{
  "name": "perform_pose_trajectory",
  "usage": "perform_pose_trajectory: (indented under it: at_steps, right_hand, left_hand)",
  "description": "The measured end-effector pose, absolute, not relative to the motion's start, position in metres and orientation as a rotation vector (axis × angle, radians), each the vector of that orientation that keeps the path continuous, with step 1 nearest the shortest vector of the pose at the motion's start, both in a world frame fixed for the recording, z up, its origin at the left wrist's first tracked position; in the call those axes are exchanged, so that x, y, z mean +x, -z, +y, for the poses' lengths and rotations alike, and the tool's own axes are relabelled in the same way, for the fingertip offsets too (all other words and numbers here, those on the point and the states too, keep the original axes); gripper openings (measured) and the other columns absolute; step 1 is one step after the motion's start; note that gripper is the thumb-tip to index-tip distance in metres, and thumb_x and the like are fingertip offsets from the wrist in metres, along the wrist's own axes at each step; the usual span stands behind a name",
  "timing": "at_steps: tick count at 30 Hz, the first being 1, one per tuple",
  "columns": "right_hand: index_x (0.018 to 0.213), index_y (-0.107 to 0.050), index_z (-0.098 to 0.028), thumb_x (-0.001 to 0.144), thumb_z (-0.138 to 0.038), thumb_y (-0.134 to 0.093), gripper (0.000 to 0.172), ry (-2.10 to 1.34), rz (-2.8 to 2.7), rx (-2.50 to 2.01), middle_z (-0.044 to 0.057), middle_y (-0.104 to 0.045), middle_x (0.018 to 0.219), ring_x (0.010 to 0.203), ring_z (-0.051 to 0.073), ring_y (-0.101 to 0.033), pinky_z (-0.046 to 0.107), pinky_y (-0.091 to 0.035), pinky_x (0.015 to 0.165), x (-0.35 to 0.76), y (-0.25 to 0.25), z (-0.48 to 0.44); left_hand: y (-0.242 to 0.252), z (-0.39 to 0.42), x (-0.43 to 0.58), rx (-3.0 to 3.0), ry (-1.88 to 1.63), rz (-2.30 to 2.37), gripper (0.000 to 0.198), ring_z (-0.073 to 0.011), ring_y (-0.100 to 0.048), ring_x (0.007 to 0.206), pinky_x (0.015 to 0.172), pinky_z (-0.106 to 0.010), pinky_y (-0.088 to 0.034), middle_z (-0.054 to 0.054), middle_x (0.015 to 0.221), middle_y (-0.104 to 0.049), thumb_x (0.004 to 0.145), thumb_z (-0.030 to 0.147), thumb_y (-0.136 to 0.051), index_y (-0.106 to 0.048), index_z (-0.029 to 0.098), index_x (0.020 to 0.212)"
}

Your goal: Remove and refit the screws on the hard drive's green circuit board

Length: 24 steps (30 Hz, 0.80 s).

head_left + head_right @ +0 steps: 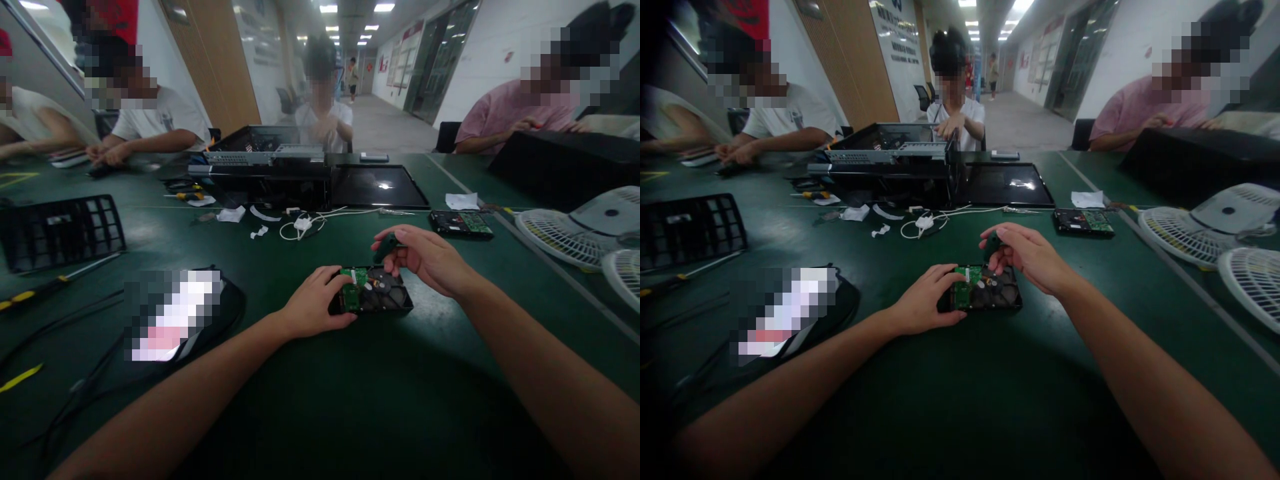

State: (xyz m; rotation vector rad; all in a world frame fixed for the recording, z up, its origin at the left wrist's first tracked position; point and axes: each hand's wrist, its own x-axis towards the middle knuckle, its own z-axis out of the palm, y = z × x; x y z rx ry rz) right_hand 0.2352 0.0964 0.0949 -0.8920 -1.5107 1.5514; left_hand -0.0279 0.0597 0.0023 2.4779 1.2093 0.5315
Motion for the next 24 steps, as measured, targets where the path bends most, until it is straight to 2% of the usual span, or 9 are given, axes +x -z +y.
perform_pose_trajectory:
  at_steps: [7,15,21,24]
  right_hand:
    - [0.106,-0.07,-0.023,0.102,-0.04,-0.057,0.022,-1.478,-1.563,-0.941,0.009,-0.072,0.111,0.071,0.017,-0.064,0.036,-0.051,0.064,0.2362,-0.0941,0.0975]
    - [0.102,-0.072,-0.022,0.102,-0.04,-0.055,0.025,-1.342,-1.694,-0.984,0.008,-0.073,0.108,0.077,0.018,-0.061,0.036,-0.051,0.071,0.2407,-0.089,0.102]
    - [0.118,-0.073,-0.024,0.103,-0.042,-0.055,0.03,-1.32,-1.66,-0.992,0.007,-0.07,0.107,0.073,0.016,-0.059,0.034,-0.047,0.066,0.2359,-0.0899,0.0977]
    - [0.114,-0.074,-0.024,0.103,-0.045,-0.055,0.031,-1.268,-1.704,-1.031,0.006,-0.07,0.109,0.07,0.014,-0.058,0.032,-0.042,0.061,0.2344,-0.0909,0.0969]
  left_hand:
    - [-0.0012,0.0596,-0.0277,2.473,-0.551,1.202,0.072,-0.0376,-0.042,0.146,0.118,-0.057,-0.041,-0.012,0.158,-0.045,0.084,0.061,-0.077,-0.054,0.028,0.144]
    - [-0.0007,0.0604,-0.0277,2.478,-0.548,1.202,0.073,-0.0382,-0.041,0.146,0.119,-0.058,-0.041,-0.012,0.159,-0.044,0.083,0.06,-0.077,-0.054,0.027,0.144]
    - [-0.0005,0.0602,-0.0279,2.466,-0.541,1.209,0.074,-0.0378,-0.041,0.146,0.118,-0.059,-0.041,-0.012,0.159,-0.044,0.083,0.062,-0.076,-0.053,0.028,0.145]
    - [-0.0005,0.0599,-0.0275,2.476,-0.544,1.211,0.073,-0.0371,-0.041,0.146,0.119,-0.057,-0.041,-0.012,0.158,-0.044,0.084,0.061,-0.076,-0.053,0.027,0.145]
